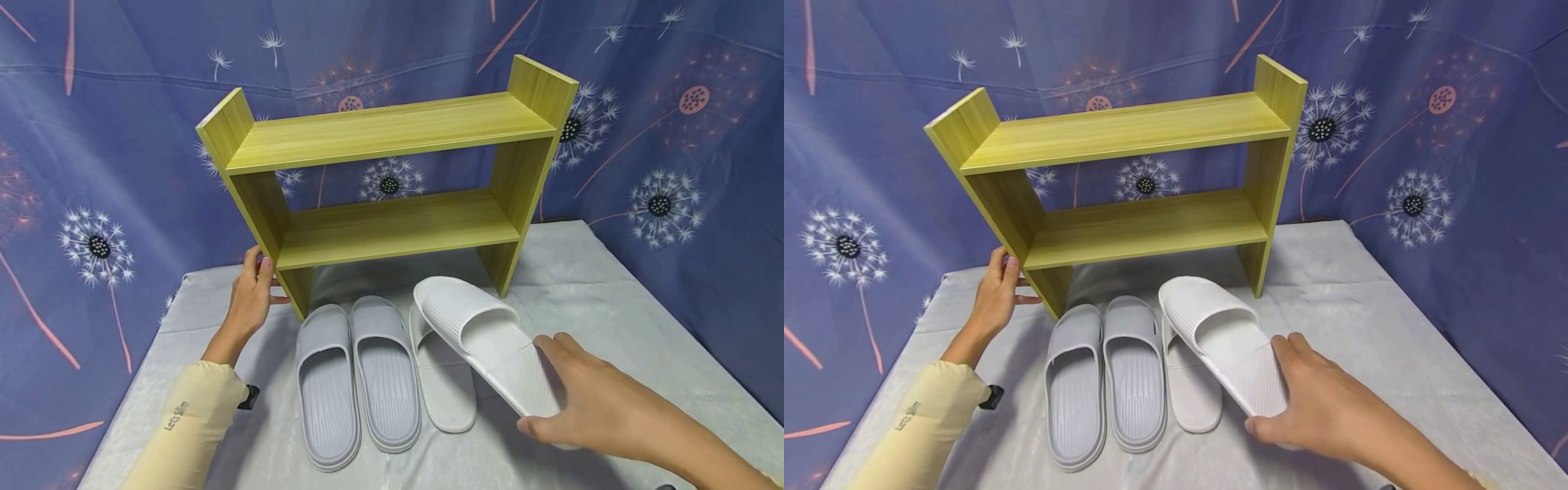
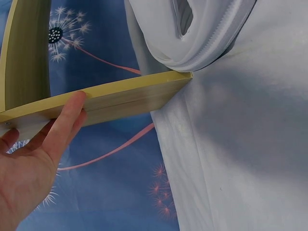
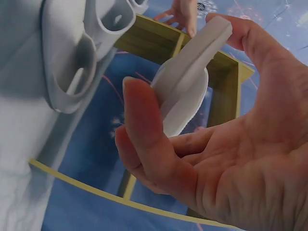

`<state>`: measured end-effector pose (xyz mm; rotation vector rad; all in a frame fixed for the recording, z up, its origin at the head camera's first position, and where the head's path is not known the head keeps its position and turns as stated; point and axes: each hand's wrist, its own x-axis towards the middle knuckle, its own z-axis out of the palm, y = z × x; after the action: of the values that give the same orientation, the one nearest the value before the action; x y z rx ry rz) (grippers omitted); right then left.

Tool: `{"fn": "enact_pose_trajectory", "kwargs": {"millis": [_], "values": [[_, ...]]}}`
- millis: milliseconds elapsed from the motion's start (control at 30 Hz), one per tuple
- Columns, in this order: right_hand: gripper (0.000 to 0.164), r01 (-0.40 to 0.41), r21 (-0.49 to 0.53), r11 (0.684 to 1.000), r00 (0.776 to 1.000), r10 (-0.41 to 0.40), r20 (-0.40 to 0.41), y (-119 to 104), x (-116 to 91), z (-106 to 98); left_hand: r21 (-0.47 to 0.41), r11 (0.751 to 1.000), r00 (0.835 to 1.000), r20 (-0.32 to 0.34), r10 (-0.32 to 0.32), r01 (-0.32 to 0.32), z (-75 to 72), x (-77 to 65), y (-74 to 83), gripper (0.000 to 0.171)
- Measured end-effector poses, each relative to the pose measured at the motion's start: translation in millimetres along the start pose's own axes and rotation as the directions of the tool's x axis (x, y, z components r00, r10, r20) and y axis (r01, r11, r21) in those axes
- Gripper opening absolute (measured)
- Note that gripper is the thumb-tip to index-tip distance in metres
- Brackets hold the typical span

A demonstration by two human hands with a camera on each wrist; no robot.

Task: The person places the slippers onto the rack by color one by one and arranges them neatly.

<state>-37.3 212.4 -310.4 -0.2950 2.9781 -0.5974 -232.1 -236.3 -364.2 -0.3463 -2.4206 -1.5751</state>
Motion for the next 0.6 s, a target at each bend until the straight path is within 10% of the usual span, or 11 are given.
{"fn": "enact_pose_trajectory", "kwargs": {"millis": [600], "values": [[0.096, 0.029, -0.025, 0.999, 0.998, -0.03, -0.062, -10, 3, -41, 0.002, 1.0, 1.0, 0.009, 0.0, 0.0, -1.0, -0.7, 0.9, 0.051]]}}
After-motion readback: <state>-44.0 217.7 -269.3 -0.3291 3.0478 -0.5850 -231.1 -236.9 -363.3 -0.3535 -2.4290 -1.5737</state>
